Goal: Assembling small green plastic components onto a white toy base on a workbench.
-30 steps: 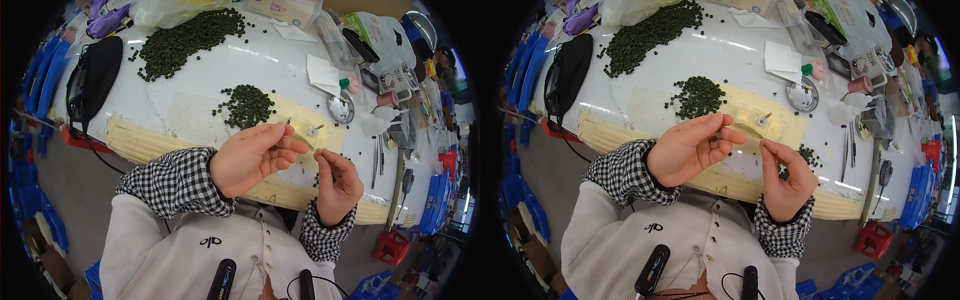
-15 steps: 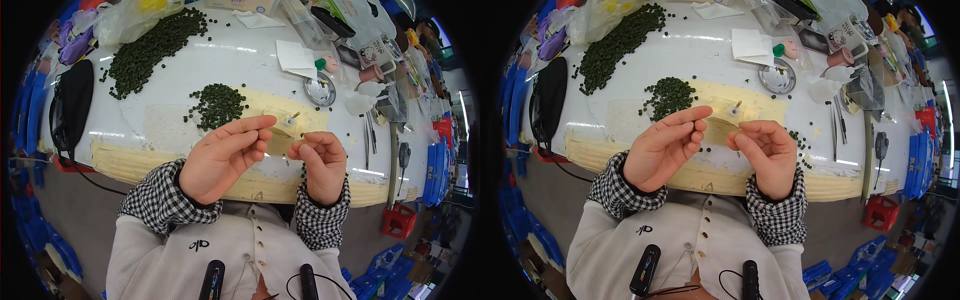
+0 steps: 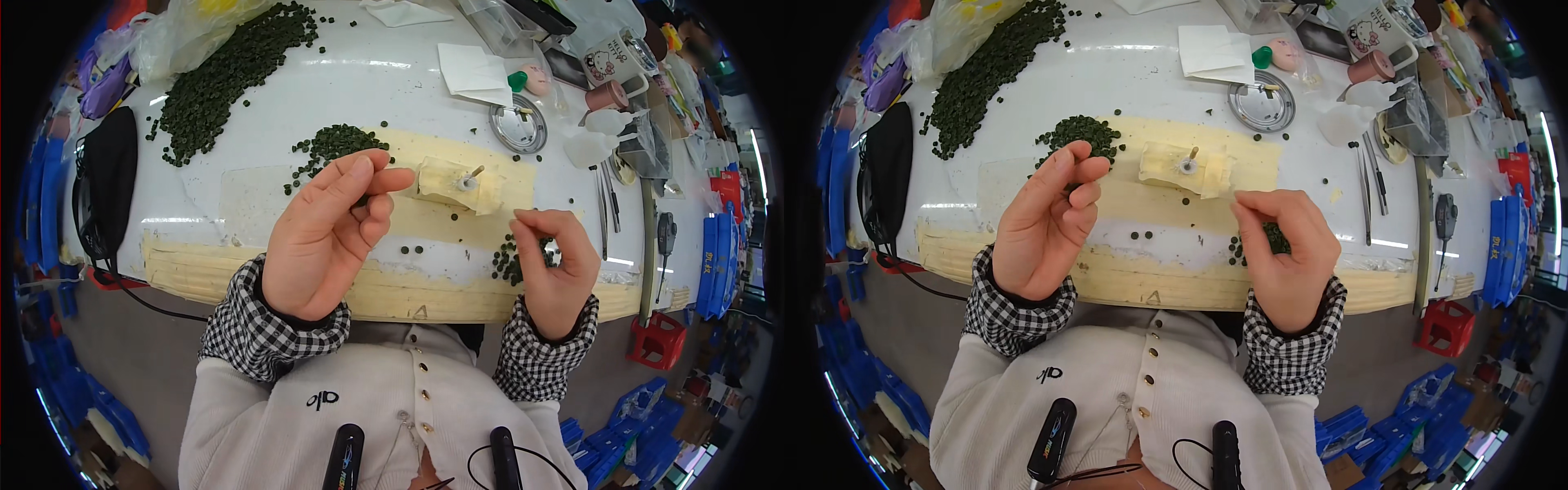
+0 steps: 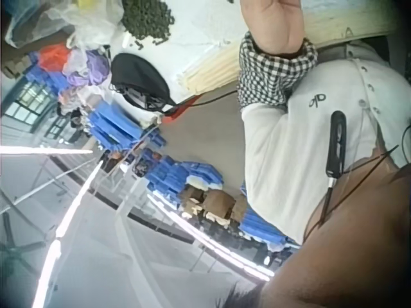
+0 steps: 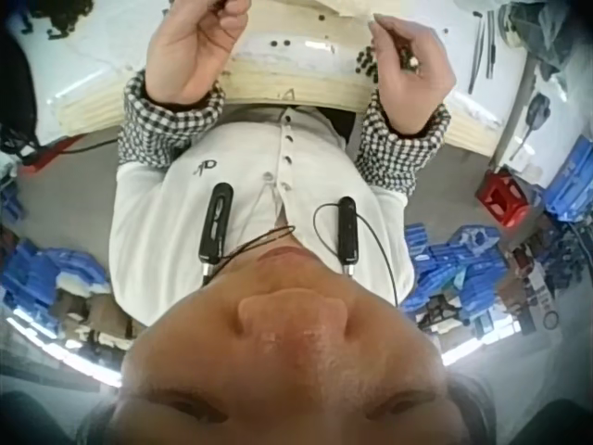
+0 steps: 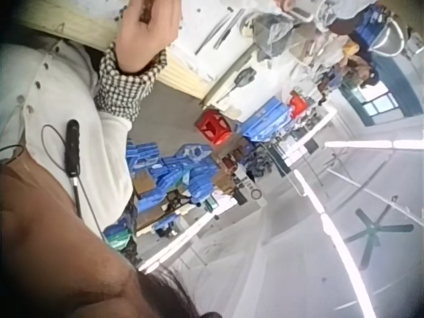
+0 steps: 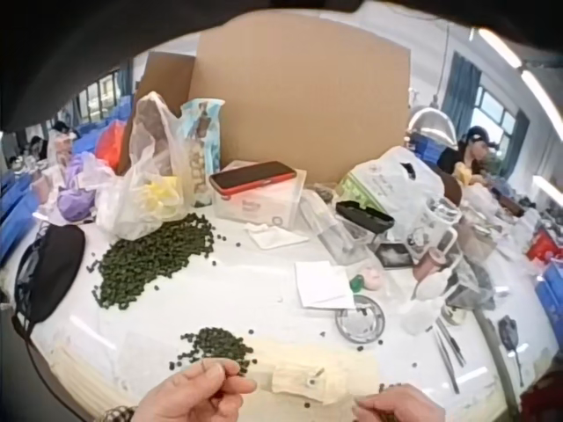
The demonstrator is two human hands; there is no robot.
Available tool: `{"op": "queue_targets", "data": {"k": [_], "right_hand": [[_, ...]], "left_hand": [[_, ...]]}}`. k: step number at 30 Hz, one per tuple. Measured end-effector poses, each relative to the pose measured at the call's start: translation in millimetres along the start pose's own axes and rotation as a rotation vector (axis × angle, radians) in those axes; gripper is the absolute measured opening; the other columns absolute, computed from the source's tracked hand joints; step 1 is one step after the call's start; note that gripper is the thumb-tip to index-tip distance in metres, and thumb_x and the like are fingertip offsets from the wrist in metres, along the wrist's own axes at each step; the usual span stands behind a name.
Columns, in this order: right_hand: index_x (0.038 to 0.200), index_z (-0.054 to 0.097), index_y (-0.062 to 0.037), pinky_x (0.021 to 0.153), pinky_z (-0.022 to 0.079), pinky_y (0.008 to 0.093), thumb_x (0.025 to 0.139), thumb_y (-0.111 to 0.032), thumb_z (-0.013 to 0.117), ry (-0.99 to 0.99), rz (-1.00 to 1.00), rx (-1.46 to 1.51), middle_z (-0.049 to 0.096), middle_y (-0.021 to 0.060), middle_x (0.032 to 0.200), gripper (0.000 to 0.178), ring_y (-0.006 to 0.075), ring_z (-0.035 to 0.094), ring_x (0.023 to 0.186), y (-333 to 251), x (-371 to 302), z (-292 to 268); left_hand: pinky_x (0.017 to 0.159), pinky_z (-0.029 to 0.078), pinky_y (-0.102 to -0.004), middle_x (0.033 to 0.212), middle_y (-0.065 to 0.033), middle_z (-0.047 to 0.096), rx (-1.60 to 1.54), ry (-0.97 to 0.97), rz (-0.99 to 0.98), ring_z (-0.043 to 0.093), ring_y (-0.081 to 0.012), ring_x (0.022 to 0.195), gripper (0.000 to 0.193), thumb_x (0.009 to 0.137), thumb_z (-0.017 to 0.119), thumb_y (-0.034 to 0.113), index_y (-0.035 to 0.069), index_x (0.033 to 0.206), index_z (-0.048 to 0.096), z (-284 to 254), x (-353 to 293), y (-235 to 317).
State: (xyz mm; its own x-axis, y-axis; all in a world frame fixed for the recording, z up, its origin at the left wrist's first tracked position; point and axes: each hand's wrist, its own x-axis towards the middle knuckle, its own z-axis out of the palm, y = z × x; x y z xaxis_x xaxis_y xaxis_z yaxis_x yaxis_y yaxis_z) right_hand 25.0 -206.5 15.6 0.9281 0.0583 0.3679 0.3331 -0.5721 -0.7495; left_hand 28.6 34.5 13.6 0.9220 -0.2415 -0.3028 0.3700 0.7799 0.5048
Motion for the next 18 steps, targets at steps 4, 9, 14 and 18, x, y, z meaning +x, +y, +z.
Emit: {"op": "queue_targets", "data": {"k": [4, 9, 14, 18], "right_hand": [[0.090, 0.069, -0.0022, 0.056, 0.048, 0.0304, 0.075, 0.000, 0.072, -0.212, -0.207, -0.285, 0.058, 0.0056, 0.072, 0.015, 0.0204, 0.059, 0.061, -3, -7, 17], [0.101, 0.068, -0.0065, 0.056, 0.044, 0.0281, 0.072, -0.005, 0.062, -0.262, -0.394, -0.637, 0.049, 0.0013, 0.075, 0.030, 0.0143, 0.054, 0.064, 2, -7, 28], [0.102, 0.067, -0.0043, 0.056, 0.044, 0.0274, 0.072, -0.005, 0.060, -0.283, -0.425, -0.673, 0.051, 0.0024, 0.077, 0.031, 0.0144, 0.055, 0.065, -3, -9, 27], [0.095, 0.065, -0.0022, 0.057, 0.045, 0.0271, 0.071, -0.005, 0.060, -0.261, -0.461, -0.640, 0.053, 0.0040, 0.079, 0.024, 0.0150, 0.058, 0.067, -1, -9, 30]], "left_hand": [[0.059, 0.039, -0.0183, 0.101, -0.0057, 0.063, 0.041, -0.010, 0.016, 0.045, -0.0064, 0.070, 0.023, 0.100, 0.049, 0.014, 0.001, 0.117, 0.055, 1, 1, -4], [0.058, 0.037, -0.0184, 0.097, -0.0046, 0.062, 0.077, -0.017, 0.023, 0.043, -0.0056, 0.069, 0.022, 0.099, 0.050, 0.014, 0.001, 0.115, 0.056, 2, 1, -3], [0.057, 0.036, -0.0185, 0.095, -0.0051, 0.062, 0.066, -0.034, 0.019, 0.043, -0.0055, 0.067, 0.020, 0.098, 0.051, 0.012, 0.001, 0.114, 0.057, 0, 0, -4], [0.055, 0.035, -0.0190, 0.094, -0.0057, 0.063, 0.077, -0.020, 0.012, 0.043, -0.0058, 0.066, 0.019, 0.097, 0.051, 0.011, 0.002, 0.112, 0.058, -3, 1, -8]]}}
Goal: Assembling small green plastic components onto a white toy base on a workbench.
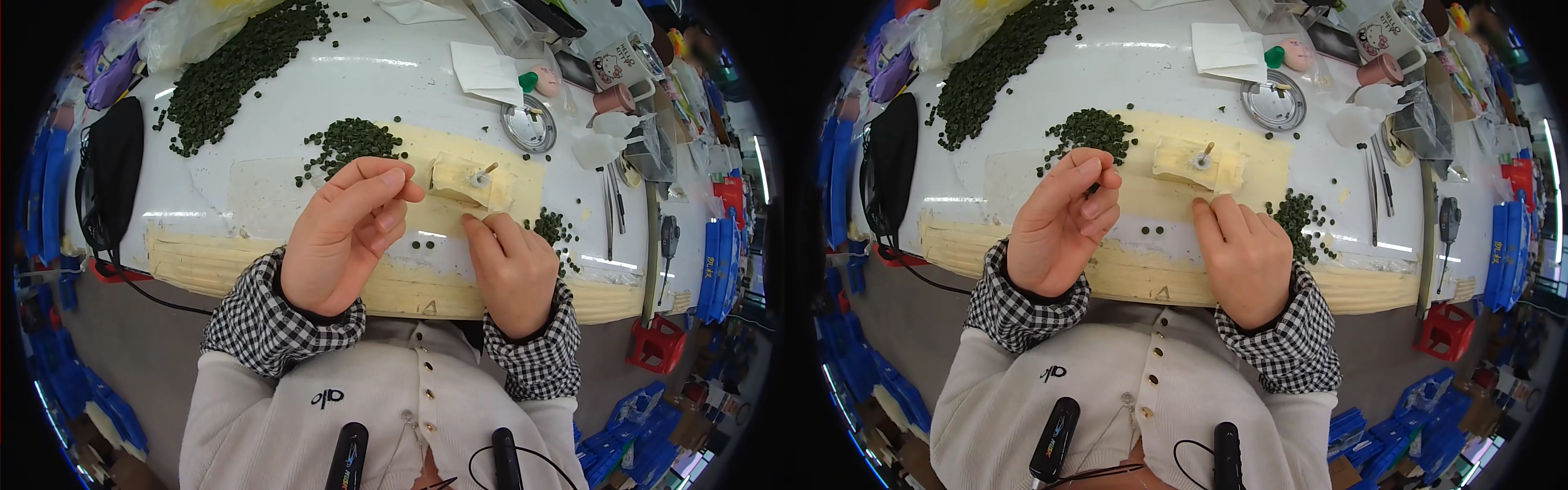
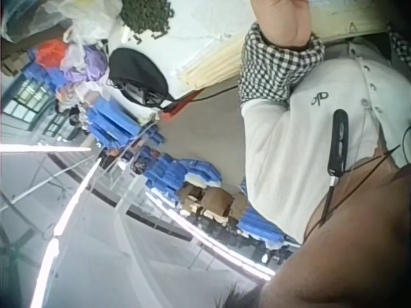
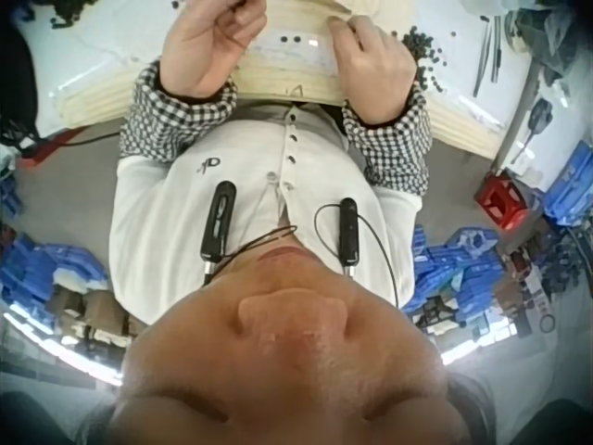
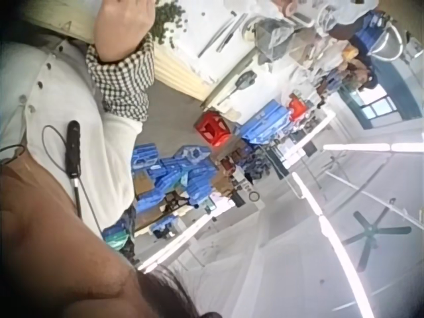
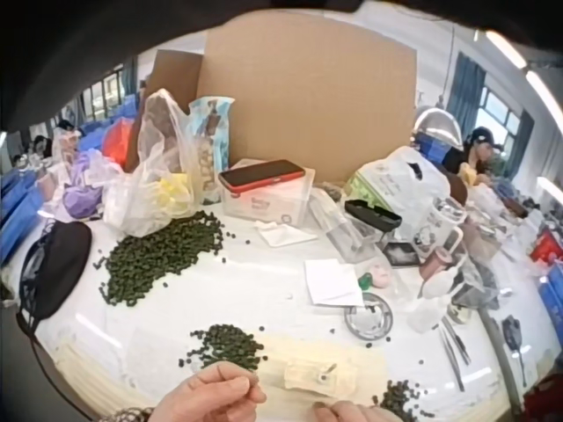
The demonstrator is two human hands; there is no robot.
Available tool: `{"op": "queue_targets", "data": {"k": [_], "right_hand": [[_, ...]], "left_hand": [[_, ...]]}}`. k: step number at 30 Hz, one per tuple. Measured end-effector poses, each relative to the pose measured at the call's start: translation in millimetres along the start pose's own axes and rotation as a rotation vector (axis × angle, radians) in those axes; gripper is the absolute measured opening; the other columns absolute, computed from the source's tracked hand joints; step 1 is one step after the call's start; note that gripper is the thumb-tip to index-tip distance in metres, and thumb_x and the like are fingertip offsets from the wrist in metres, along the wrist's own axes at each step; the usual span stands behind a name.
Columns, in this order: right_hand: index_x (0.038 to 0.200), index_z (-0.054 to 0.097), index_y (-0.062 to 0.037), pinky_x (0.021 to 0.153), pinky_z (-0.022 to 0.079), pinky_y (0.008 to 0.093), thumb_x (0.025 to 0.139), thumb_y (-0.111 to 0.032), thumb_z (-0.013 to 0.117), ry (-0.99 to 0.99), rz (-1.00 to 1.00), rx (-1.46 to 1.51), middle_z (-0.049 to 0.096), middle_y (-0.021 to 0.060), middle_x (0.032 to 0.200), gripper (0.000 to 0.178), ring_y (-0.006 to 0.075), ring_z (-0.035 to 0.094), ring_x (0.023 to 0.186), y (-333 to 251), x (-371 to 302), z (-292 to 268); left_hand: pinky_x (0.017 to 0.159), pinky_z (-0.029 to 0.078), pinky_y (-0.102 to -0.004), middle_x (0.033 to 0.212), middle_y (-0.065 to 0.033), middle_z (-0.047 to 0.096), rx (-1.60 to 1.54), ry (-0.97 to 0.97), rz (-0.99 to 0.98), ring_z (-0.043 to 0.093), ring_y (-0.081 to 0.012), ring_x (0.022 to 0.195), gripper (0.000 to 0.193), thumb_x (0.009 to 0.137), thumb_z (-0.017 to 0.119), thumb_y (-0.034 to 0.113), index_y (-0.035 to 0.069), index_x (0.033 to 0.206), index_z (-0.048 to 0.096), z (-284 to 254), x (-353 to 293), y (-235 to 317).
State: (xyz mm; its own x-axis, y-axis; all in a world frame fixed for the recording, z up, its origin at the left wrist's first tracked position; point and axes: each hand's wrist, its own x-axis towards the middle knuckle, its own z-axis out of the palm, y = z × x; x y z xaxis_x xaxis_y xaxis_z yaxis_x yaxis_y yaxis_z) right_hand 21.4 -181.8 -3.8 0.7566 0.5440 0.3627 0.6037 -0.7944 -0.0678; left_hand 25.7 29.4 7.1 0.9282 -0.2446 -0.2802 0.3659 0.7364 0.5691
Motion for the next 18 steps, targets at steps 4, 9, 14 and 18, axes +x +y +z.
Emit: {"op": "queue_targets", "data": {"k": [4, 9, 14, 18], "right_hand": [[0.086, 0.061, -0.0028, 0.057, 0.048, 0.0297, 0.071, -0.003, 0.064, 0.007, 0.043, 0.041, 0.055, 0.0064, 0.080, 0.016, 0.0192, 0.059, 0.068, -3, 3, -3], [0.085, 0.060, -0.0005, 0.058, 0.050, 0.0321, 0.070, 0.006, 0.068, 0.132, 0.157, 0.236, 0.062, 0.0109, 0.079, 0.019, 0.0252, 0.061, 0.066, -5, 2, -5], [0.091, 0.065, 0.0042, 0.057, 0.049, 0.0290, 0.073, 0.012, 0.065, 0.172, 0.255, 0.345, 0.064, 0.0132, 0.081, 0.020, 0.0222, 0.062, 0.067, -11, 1, -12], [0.098, 0.067, 0.0056, 0.060, 0.050, 0.0289, 0.076, 0.013, 0.063, 0.184, 0.224, 0.304, 0.064, 0.0150, 0.083, 0.023, 0.0228, 0.062, 0.069, -12, 0, -12]], "left_hand": [[0.055, 0.036, -0.0192, 0.094, -0.0065, 0.064, 0.003, 0.018, -0.027, 0.044, -0.0057, 0.066, 0.018, 0.096, 0.051, 0.011, 0.002, 0.111, 0.058, 3, -1, -1], [0.058, 0.037, -0.0179, 0.097, -0.0074, 0.066, 0.062, -0.063, -0.091, 0.043, -0.0048, 0.066, 0.020, 0.098, 0.052, 0.012, 0.003, 0.114, 0.059, 2, -3, -3], [0.060, 0.038, -0.0213, 0.091, -0.0028, 0.059, -0.086, -0.062, -0.125, 0.044, -0.0093, 0.067, 0.020, 0.096, 0.047, 0.012, 0.001, 0.110, 0.058, -16, -10, 18], [0.060, 0.038, -0.0241, 0.090, -0.0065, 0.051, -0.260, 0.044, 0.093, 0.044, -0.0134, 0.070, 0.013, 0.093, 0.045, 0.011, 0.003, 0.095, 0.054, -47, -20, 65]]}}
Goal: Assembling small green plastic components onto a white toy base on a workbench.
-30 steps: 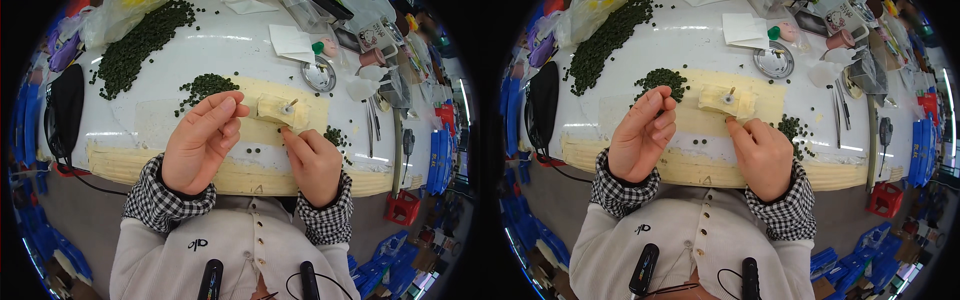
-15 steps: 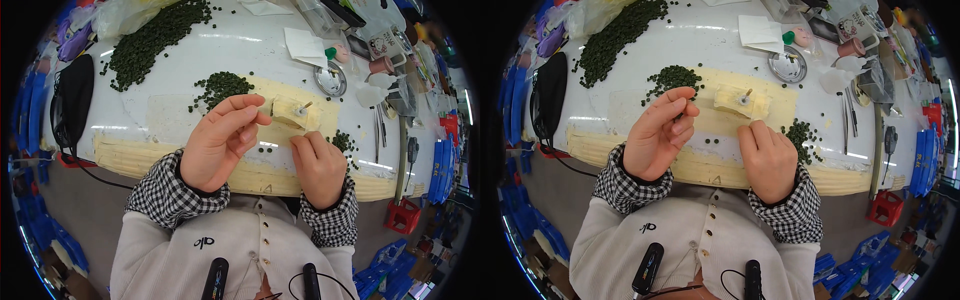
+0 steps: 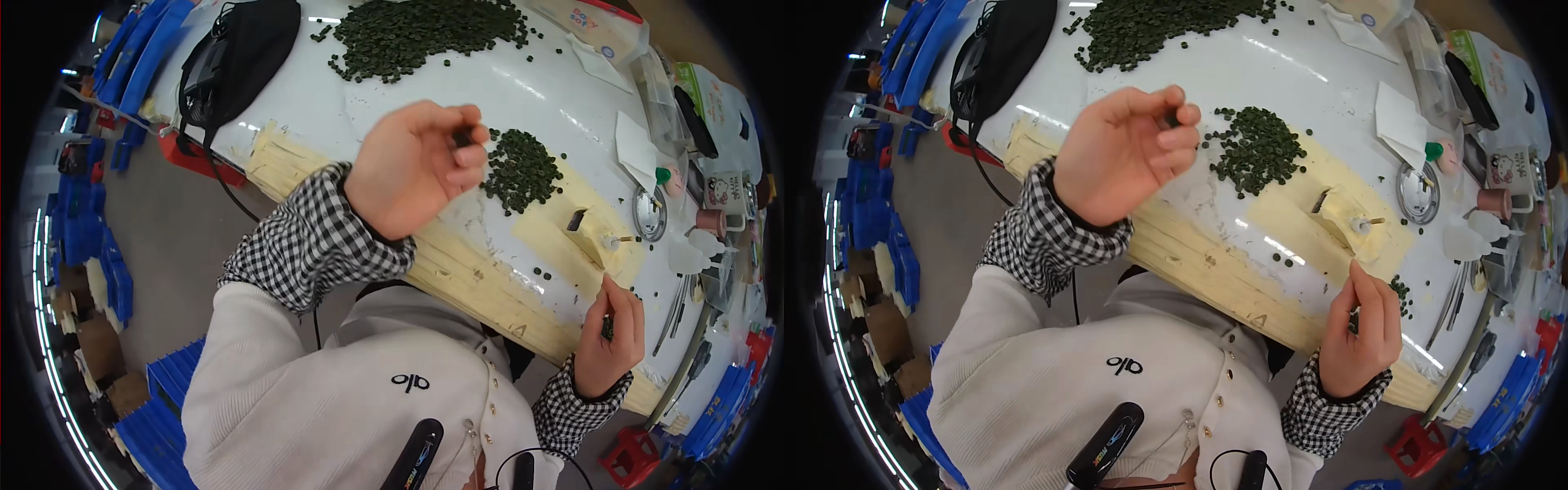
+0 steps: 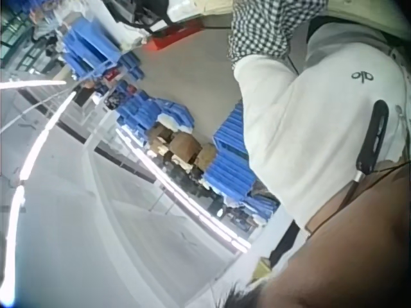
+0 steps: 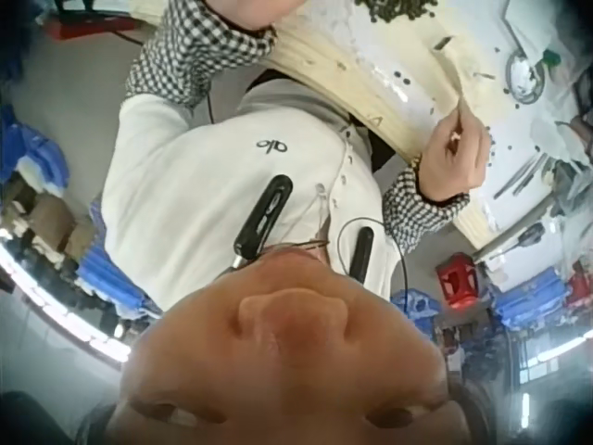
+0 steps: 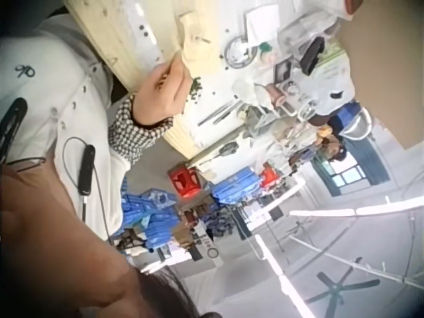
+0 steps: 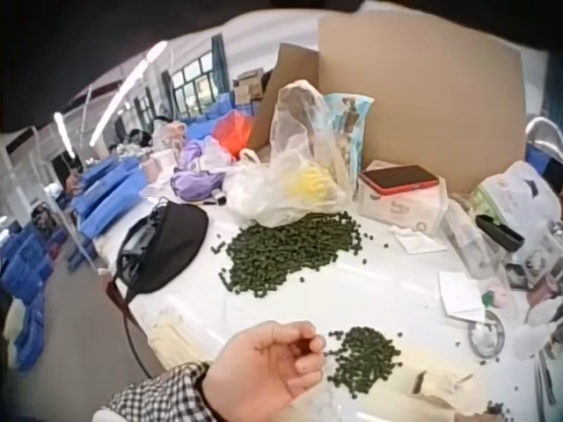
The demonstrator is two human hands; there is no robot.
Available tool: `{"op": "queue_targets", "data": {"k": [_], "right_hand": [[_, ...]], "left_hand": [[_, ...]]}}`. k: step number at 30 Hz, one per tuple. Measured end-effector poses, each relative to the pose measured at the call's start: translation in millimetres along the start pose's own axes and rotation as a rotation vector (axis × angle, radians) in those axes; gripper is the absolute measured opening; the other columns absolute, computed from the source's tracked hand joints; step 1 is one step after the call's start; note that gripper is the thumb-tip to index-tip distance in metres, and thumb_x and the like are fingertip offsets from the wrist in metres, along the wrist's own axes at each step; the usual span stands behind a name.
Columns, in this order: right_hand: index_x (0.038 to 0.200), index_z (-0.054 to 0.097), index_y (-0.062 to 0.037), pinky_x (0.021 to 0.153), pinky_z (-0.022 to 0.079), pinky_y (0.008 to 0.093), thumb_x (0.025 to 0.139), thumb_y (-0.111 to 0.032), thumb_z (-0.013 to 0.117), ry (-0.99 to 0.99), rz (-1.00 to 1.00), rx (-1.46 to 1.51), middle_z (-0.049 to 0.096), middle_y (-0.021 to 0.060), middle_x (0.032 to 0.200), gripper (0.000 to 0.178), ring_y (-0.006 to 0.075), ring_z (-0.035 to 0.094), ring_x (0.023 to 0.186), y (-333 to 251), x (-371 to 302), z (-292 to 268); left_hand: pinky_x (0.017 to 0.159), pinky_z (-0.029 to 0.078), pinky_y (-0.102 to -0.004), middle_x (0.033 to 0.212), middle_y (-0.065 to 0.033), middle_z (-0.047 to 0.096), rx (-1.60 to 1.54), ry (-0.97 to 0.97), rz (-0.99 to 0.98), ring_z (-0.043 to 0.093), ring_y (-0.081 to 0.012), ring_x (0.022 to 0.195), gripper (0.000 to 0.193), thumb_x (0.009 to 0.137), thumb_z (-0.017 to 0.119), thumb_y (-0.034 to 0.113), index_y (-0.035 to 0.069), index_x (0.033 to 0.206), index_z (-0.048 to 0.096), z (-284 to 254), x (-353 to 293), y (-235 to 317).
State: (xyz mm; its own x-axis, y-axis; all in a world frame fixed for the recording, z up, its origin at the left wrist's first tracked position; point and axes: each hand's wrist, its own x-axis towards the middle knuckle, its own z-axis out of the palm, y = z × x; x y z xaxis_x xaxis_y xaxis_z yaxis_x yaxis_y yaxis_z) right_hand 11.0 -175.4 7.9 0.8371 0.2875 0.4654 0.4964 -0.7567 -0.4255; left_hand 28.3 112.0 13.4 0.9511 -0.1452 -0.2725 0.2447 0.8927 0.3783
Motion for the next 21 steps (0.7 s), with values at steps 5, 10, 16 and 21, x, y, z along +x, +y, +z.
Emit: {"op": "queue_targets", "data": {"k": [5, 10, 16, 21], "right_hand": [[0.097, 0.066, 0.0070, 0.062, 0.050, 0.0281, 0.080, 0.012, 0.063, 0.015, 0.082, -0.018, 0.065, 0.0144, 0.084, 0.017, 0.0199, 0.061, 0.071, 3, -8, -7], [0.097, 0.066, 0.0072, 0.062, 0.049, 0.0272, 0.082, 0.012, 0.062, 0.014, 0.098, -0.012, 0.065, 0.0137, 0.086, 0.017, 0.0189, 0.061, 0.071, 15, -10, -6], [0.098, 0.065, 0.0072, 0.064, 0.050, 0.0294, 0.082, 0.012, 0.060, 0.005, 0.044, -0.020, 0.065, 0.0150, 0.086, 0.017, 0.0222, 0.062, 0.073, 16, -6, -8], [0.097, 0.065, 0.0073, 0.065, 0.050, 0.0305, 0.082, 0.012, 0.060, 0.015, 0.043, -0.025, 0.065, 0.0156, 0.086, 0.017, 0.0236, 0.062, 0.074, 12, -6, -7]], "left_hand": [[0.057, 0.033, -0.0252, 0.082, -0.0039, 0.040, 0.166, 0.031, 0.341, 0.035, -0.0130, 0.067, 0.011, 0.094, 0.045, 0.012, 0.003, 0.093, 0.050, -26, -31, 88], [0.047, 0.027, -0.0236, 0.066, 0.0025, 0.028, 0.391, 0.088, 0.622, 0.025, -0.0092, 0.053, 0.022, 0.098, 0.047, 0.021, 0.003, 0.087, 0.054, -86, -93, 173], [0.046, 0.034, -0.0258, 0.058, -0.0016, 0.047, 1.013, 1.351, 1.007, 0.039, -0.0105, 0.048, 0.054, 0.095, 0.049, 0.046, -0.004, 0.108, 0.065, -150, -123, 251], [0.047, 0.031, -0.0289, 0.066, -0.0023, 0.049, 1.235, 1.604, 0.628, 0.040, -0.0117, 0.051, 0.068, 0.093, 0.047, 0.053, -0.008, 0.118, 0.059, -252, -136, 347]]}}
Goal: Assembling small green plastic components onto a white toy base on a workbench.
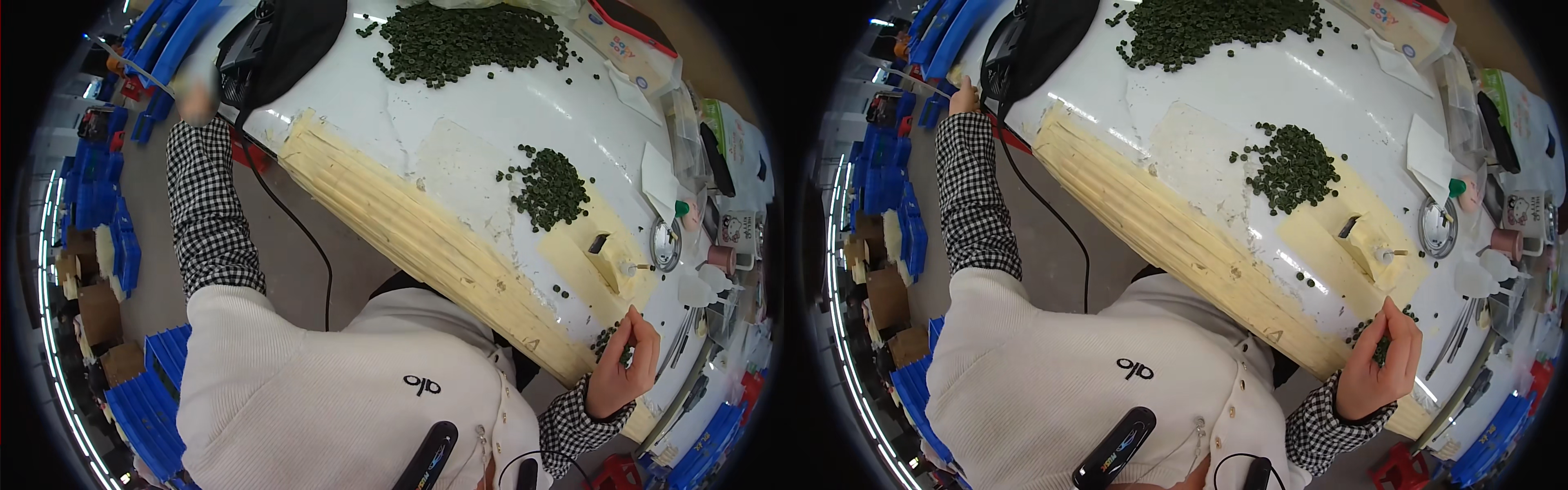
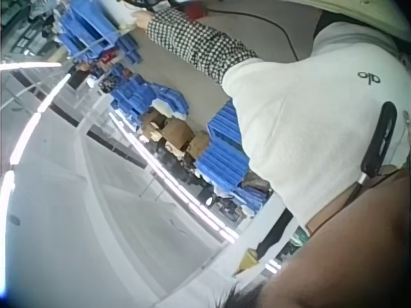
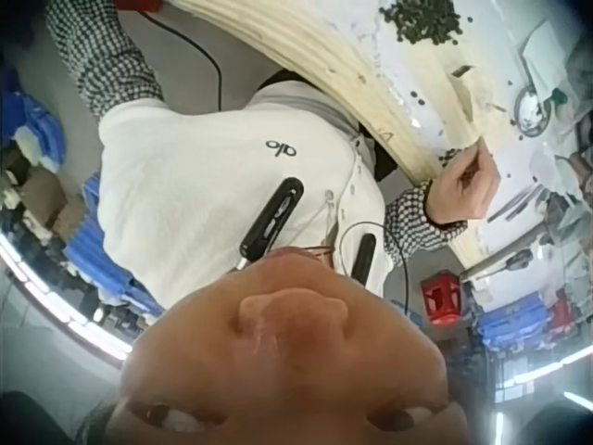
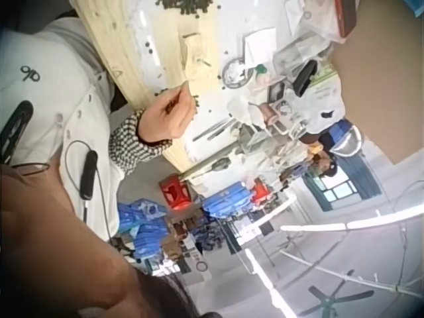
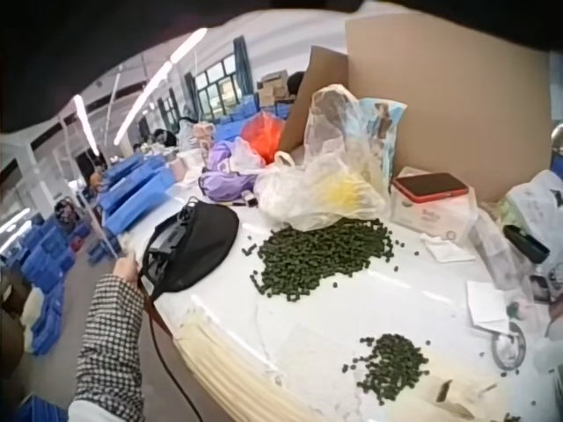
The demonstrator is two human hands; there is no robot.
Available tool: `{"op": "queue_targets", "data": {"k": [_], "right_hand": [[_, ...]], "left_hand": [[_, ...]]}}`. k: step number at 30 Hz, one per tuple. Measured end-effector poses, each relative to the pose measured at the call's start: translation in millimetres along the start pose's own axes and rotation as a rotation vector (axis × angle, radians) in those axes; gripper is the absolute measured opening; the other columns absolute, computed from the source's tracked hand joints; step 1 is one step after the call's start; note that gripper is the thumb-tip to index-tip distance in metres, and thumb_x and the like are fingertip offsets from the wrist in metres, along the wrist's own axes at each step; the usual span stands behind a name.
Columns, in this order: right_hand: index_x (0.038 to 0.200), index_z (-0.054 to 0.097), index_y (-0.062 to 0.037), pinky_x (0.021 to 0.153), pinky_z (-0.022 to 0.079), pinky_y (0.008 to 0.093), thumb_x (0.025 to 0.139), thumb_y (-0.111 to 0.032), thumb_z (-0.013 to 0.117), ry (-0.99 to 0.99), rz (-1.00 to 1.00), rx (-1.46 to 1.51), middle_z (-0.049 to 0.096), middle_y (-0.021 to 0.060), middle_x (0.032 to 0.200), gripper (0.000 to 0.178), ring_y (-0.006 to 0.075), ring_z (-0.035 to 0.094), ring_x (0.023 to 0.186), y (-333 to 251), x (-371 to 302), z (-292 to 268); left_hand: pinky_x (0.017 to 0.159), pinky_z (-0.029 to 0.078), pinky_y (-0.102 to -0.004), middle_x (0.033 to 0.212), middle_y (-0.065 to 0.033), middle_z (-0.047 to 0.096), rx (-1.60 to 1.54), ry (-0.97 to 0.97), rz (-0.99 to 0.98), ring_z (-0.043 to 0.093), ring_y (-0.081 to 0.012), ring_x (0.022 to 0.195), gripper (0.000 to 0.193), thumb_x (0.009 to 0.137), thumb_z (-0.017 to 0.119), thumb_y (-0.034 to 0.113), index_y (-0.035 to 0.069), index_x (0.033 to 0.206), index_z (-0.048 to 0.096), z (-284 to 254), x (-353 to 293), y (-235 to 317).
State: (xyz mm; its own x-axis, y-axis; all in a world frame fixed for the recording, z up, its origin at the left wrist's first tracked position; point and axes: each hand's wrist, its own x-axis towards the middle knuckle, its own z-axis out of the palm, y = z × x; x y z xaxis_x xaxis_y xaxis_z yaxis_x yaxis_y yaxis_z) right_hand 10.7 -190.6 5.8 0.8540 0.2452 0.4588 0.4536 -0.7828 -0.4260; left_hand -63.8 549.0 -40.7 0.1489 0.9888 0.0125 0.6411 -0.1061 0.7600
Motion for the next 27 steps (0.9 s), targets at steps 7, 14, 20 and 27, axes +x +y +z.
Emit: {"op": "queue_targets", "data": {"k": [7, 14, 20, 27], "right_hand": [[0.097, 0.065, 0.0070, 0.064, 0.050, 0.0311, 0.082, 0.012, 0.061, -0.001, 0.020, 0.022, 0.064, 0.0152, 0.084, 0.016, 0.0238, 0.061, 0.072, -2, 1, 4], [0.098, 0.066, 0.0041, 0.063, 0.049, 0.0309, 0.080, 0.011, 0.062, -0.016, 0.035, 0.036, 0.063, 0.0157, 0.084, 0.020, 0.0251, 0.062, 0.072, -3, 5, 5], [0.098, 0.066, 0.0038, 0.062, 0.049, 0.0305, 0.080, 0.011, 0.063, 0.018, 0.030, 0.034, 0.063, 0.0154, 0.085, 0.020, 0.0247, 0.062, 0.071, -3, 1, 5], [0.096, 0.066, 0.0058, 0.062, 0.049, 0.0284, 0.081, 0.010, 0.063, 0.055, 0.122, 0.069, 0.064, 0.0140, 0.080, 0.015, 0.0211, 0.062, 0.068, -7, -4, 1]], "left_hand": [[0.093, 0.044, -0.0312, 0.114, -0.0109, 0.067, 0.411, -0.198, 0.232, 0.061, -0.0234, 0.106, 0.036, 0.092, 0.056, 0.030, 0.010, 0.120, 0.065, 17, -2, 12], [0.081, 0.048, -0.0251, 0.102, -0.0044, 0.069, 0.127, -0.344, 0.219, 0.063, -0.0129, 0.094, 0.031, 0.093, 0.051, 0.012, 0.009, 0.120, 0.065, 46, 32, 14], [0.083, 0.047, -0.0264, 0.101, -0.0041, 0.071, 0.122, -0.324, 0.347, 0.063, -0.0126, 0.093, 0.027, 0.091, 0.054, 0.010, 0.013, 0.112, 0.071, 68, 87, 11], [0.094, 0.046, -0.0348, 0.114, -0.0143, 0.067, 0.554, -0.021, 0.556, 0.063, -0.0273, 0.107, 0.032, 0.091, 0.056, 0.025, 0.009, 0.118, 0.066, 56, 50, 40]]}}
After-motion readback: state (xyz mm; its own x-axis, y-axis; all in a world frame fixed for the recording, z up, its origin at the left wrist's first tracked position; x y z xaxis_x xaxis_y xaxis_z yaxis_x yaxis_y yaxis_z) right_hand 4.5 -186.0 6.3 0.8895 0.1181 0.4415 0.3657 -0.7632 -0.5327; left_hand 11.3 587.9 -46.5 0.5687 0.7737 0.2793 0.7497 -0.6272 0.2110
